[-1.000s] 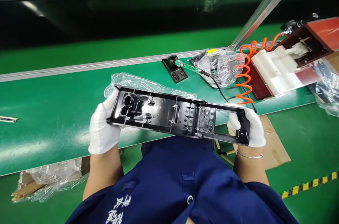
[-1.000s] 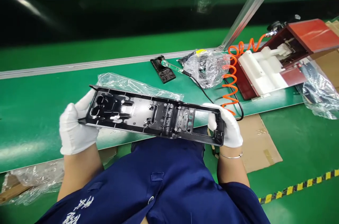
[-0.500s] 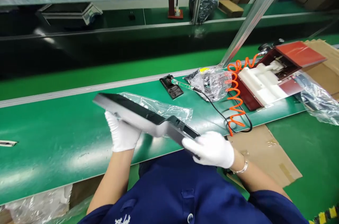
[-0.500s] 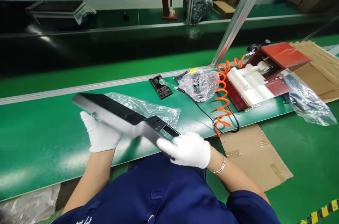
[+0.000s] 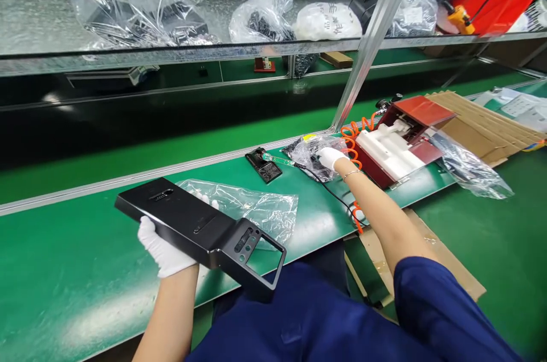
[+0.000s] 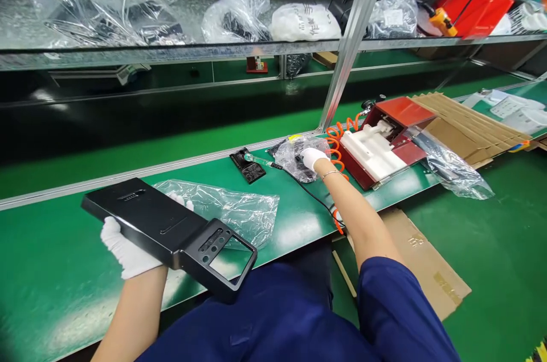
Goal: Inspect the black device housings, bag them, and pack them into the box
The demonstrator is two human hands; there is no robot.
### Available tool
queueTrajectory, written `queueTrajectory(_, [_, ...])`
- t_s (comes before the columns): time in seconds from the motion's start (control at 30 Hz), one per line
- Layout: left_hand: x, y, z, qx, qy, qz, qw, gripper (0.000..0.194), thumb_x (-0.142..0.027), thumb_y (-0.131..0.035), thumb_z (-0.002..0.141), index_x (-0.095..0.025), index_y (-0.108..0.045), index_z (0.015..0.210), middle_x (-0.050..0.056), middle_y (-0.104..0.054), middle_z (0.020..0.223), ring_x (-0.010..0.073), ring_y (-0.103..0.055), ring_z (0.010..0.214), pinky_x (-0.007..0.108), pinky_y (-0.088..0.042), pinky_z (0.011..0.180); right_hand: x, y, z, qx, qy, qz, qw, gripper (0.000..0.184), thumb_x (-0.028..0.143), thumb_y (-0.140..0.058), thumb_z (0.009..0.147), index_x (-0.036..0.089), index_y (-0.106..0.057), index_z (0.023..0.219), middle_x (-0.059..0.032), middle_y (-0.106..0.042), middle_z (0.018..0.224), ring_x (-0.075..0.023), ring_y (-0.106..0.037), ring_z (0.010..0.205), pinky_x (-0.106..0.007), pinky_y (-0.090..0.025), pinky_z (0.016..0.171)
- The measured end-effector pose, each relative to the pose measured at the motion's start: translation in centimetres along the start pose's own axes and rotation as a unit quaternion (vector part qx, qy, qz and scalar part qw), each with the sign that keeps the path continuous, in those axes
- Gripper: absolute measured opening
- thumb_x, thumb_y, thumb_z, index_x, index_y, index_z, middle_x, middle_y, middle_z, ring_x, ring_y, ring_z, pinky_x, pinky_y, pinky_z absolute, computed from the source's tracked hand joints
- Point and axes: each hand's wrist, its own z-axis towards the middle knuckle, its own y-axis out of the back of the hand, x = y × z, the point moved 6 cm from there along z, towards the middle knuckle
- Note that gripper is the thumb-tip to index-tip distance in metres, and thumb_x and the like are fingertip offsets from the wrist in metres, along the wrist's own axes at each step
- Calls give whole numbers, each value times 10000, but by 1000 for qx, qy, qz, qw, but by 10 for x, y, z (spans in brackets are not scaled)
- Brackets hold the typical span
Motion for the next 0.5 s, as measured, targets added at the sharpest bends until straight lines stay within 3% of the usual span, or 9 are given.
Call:
queueTrajectory(0.23, [1,2,-9,38,10,7,999,594,-706,-554,748,-273,-671,1138,34,-745,1023,292,-718,896,560,-584,925,1,-16,17,-36,-31,129,990,365,422,-631,1001,145,-648,1239,-115,-648,1252,-234,-649,1104,-456,-553,971])
queueTrajectory(0.5, [0,2,-9,22,14,8,1000,578,-692,-522,759,-274,-690,1121,25,-753,1040,274,-720,916,506,-625,852,-43,-11,7,-87,-95,293,947,330,424,-626,1005,136,-663,1160,-83,-671,1132,-198,-668,967,-374,-589,850])
